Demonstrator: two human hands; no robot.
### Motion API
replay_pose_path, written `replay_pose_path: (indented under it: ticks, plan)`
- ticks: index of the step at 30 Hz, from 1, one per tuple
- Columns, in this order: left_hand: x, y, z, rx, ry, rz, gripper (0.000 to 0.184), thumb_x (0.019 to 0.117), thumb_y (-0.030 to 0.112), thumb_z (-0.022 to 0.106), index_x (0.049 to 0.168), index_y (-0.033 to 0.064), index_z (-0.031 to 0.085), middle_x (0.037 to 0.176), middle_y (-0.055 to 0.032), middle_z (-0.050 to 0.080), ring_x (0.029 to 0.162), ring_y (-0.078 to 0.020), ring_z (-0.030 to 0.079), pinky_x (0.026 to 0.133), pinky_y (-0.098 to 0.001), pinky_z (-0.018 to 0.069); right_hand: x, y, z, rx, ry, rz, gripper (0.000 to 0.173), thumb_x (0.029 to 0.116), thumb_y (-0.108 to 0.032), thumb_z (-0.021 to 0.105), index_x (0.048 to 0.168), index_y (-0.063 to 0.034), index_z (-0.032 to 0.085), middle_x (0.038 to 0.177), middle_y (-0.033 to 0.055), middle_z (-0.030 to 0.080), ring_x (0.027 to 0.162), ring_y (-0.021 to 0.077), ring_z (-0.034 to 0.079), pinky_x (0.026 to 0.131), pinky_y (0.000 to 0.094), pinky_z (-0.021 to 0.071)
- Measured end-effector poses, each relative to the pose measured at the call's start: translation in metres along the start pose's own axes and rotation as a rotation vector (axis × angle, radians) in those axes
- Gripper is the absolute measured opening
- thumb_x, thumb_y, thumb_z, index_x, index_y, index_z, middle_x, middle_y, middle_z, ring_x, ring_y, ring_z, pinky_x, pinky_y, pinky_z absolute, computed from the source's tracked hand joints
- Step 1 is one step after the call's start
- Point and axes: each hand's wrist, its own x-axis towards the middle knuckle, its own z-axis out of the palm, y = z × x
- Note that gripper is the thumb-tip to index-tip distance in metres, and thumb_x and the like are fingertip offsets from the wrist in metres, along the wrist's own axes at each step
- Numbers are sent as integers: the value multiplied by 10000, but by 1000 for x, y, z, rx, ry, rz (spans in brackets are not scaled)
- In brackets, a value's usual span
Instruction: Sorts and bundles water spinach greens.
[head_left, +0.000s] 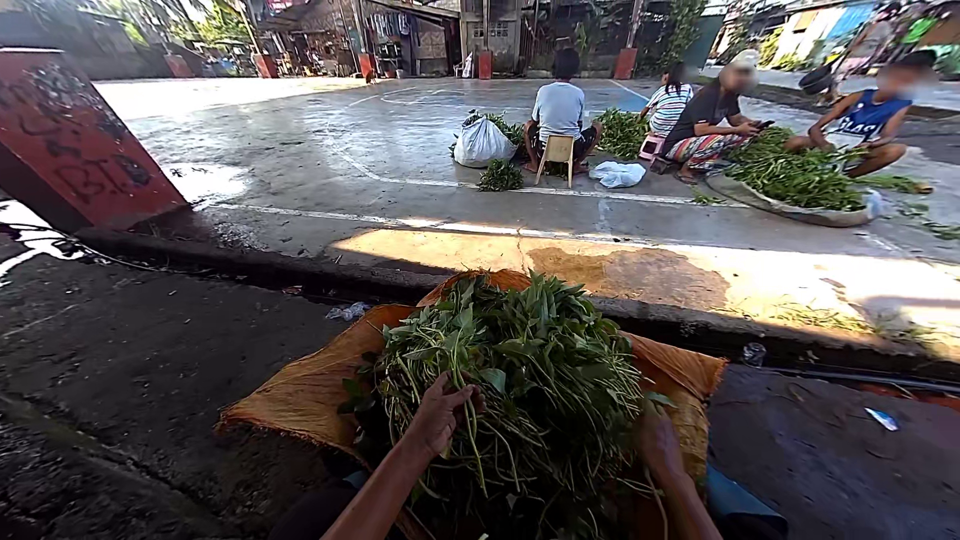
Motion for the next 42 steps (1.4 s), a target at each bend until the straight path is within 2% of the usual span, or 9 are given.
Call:
replay_pose_path:
  ticks: [8,19,23,26,30,33,36,40,42]
  plan:
    - [-4,-5,4,90,17,-39,211,1021,-36,531,1221,10,487,962,-118,636,762,-198,698,734,-338,623,-70,-55,12,968,50,-131,362,866,-12,710,1220,20,642,858,73,703,734,114,667,697,281,560]
    - [-1,-28,-2,261,-97,49,261,952,-43,646,1200,13,586,1003,-65,672,845,-134,670,737,-285,577,-130,-161,85,729,235,-569,206,847,-78,738,1030,17,738,893,112,718,702,160,691,664,304,602]
    - [1,-25,-7,392,-40,36,293,946,-9,678,1228,-4,600,958,-57,687,805,-109,666,723,-273,563,-132,-165,87,461,308,-723,213,877,-180,722,1009,-15,748,905,129,711,841,303,705,765,462,586]
    - [-2,-23,-7,408,-67,28,255,926,-53,667,1171,1,622,888,-24,698,770,-89,669,712,-262,570,-118,-172,76,408,374,-843,322,973,-226,603,1162,27,664,1089,169,709,918,320,721,778,455,604]
    - [-4,-22,-8,421,-85,38,241,927,-25,695,1158,2,636,928,-42,717,803,-101,687,739,-278,581,-109,-176,59,318,93,-688,408,1047,-272,491,1249,65,602,976,178,721,864,361,726,760,517,585]
    - [-3,-16,-8,448,41,62,264,922,-53,676,1183,-40,636,982,-91,684,811,-118,649,737,-278,553,-125,-155,85,254,-38,-771,496,1039,-388,460,1060,46,700,968,203,702,969,393,694,887,540,547]
    - [-2,-18,-9,466,115,65,230,920,-55,682,1148,-44,655,936,-103,689,771,-128,646,718,-279,549,-151,-137,111,321,10,-840,511,1009,-438,475,841,-6,692,819,158,649,814,348,672,757,508,546]
    - [-6,-11,-7,436,122,49,199,926,-47,687,1122,-21,670,895,-85,688,749,-132,633,692,-278,533,-157,-140,99,485,-235,-668,427,1025,-272,516,1281,57,605,888,150,669,841,324,668,820,531,541]
    - [-7,-8,-3,381,120,10,231,926,-63,678,1153,-32,652,914,-99,689,759,-145,654,696,-280,555,-151,-143,95,653,-361,-574,417,1036,-250,491,1351,17,546,785,67,601,665,194,593,667,409,533]
